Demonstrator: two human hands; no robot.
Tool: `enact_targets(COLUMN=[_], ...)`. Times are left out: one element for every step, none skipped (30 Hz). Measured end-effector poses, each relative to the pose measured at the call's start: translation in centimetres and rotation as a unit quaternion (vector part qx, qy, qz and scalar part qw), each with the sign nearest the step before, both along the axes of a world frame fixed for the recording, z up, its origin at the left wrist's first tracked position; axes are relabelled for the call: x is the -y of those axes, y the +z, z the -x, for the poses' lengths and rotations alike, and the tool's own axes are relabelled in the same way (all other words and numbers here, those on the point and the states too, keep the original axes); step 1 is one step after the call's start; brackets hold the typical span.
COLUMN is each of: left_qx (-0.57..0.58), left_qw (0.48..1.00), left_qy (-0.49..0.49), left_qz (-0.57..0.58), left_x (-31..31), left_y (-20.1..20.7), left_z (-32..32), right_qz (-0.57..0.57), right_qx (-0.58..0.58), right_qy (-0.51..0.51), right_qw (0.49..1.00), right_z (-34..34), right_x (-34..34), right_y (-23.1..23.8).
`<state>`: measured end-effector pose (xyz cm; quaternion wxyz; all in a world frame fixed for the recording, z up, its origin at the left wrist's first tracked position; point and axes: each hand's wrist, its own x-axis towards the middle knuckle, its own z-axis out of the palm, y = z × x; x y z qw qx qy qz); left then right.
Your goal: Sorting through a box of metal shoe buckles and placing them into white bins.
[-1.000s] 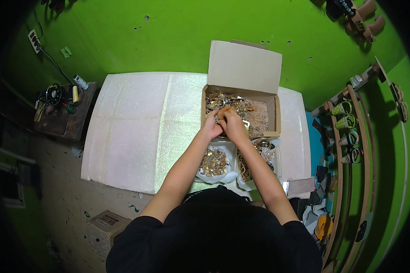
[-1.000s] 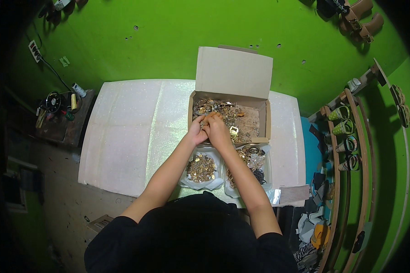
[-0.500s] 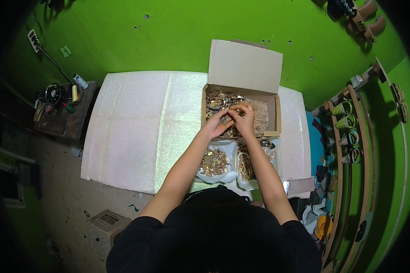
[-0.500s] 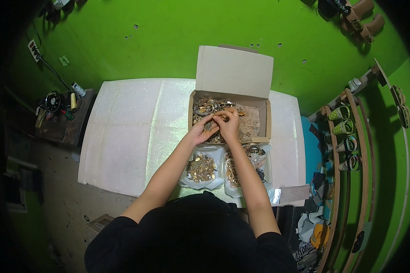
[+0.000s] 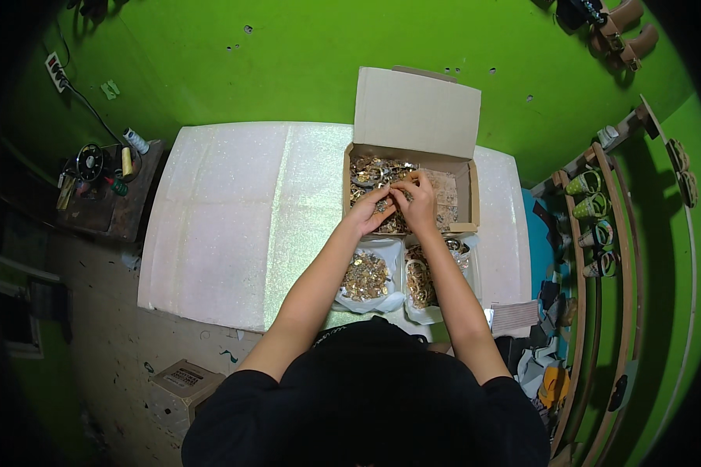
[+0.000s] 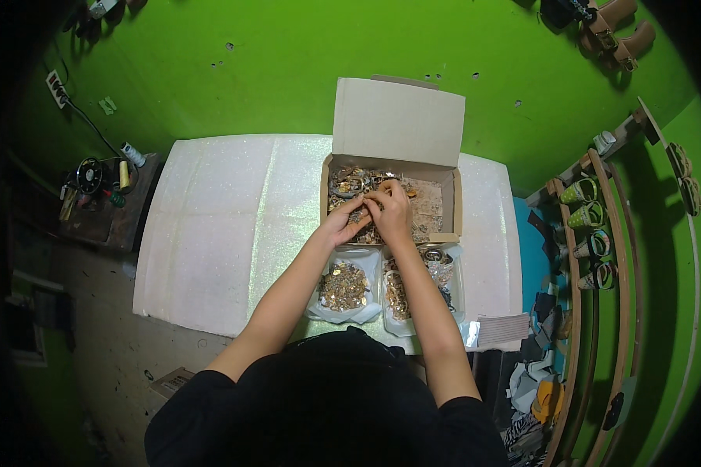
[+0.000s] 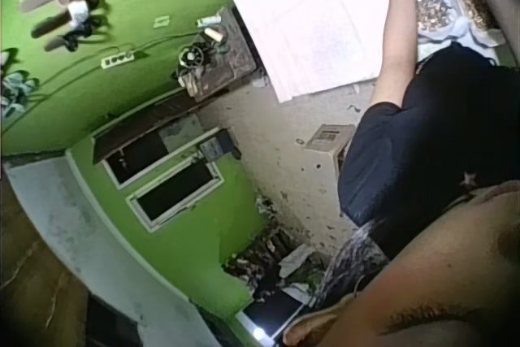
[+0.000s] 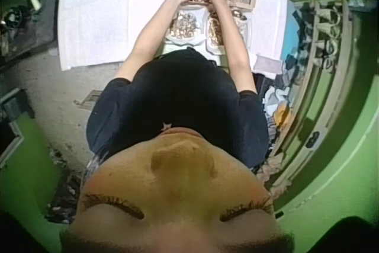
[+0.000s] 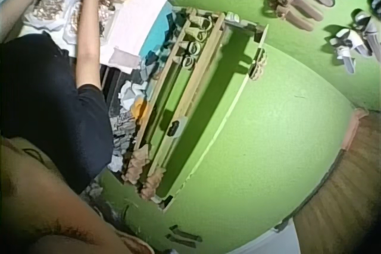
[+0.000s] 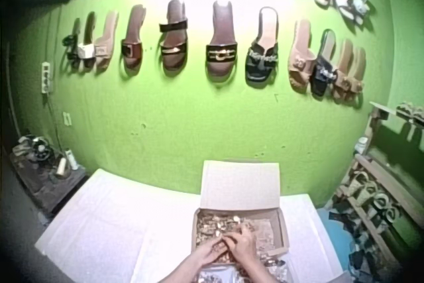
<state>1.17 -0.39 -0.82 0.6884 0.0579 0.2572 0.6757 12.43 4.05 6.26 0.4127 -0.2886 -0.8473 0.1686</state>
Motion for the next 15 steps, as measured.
enact_targets(left_qx=[0.0, 0.001, 0.001, 0.001, 0.003, 0.006, 0.006, 0.004, 0.002, 0.002, 0.01, 0.018, 0.019, 0.018, 0.017], left_qw=[1.0, 1.0, 1.0, 1.0, 1.0, 1.0, 1.0, 1.0, 1.0, 1.0, 1.0, 1.0, 1.0, 0.999, 0.999], left_qy=[0.0, -0.002, -0.005, -0.004, -0.004, -0.005, -0.005, -0.001, 0.002, 0.002, 0.002, 0.002, 0.002, 0.008, 0.015], left_qz=[0.0, -0.002, -0.004, -0.004, -0.002, 0.0, 0.0, 0.012, 0.023, 0.023, 0.023, 0.023, 0.023, 0.03, 0.037], left_x=[0.0, 0.0, 0.0, 0.0, 0.0, 0.0, 0.0, 0.1, 0.0, 0.0, 0.0, 0.1, 0.1, 0.1, 0.2], left_y=[0.0, -0.1, -0.1, -0.1, -0.2, -0.1, -0.1, 0.0, 0.0, 0.0, 0.0, 0.2, 0.3, 0.5, 0.5], left_z=[0.0, 0.0, 0.0, 0.0, 0.0, 0.0, -0.1, -0.1, -0.1, -0.2, -0.2, -0.2, -0.3, -0.4, -0.4], right_qz=[0.0, -0.004, -0.008, -0.009, -0.033, -0.058, -0.057, -0.077, -0.098, -0.098, -0.111, -0.124, -0.124, -0.145, -0.166], right_qx=[0.0, -0.001, -0.003, -0.003, -0.002, -0.002, -0.002, -0.001, -0.001, -0.001, 0.001, 0.004, 0.004, 0.005, 0.006], right_qy=[0.0, 0.003, 0.007, 0.007, 0.007, 0.007, 0.007, 0.001, -0.004, -0.004, -0.006, -0.008, -0.008, -0.007, -0.006], right_qw=[1.0, 1.0, 1.0, 1.0, 0.999, 0.998, 0.998, 0.997, 0.995, 0.995, 0.994, 0.992, 0.992, 0.989, 0.986], right_z=[-0.1, -0.1, -0.2, -0.2, -0.3, -0.3, -0.3, -0.3, -0.3, -0.4, -0.4, -0.4, -0.4, -0.5, -0.4], right_x=[0.0, 0.1, 0.2, 0.2, 0.2, 0.3, 0.3, 0.3, 0.2, 0.1, 0.1, 0.1, 0.1, 0.1, 0.1], right_y=[0.1, 0.2, 0.2, 0.2, 0.1, 0.0, -0.2, -0.4, -0.6, -0.9, -1.2, -1.3, -1.4, -1.6, -1.6])
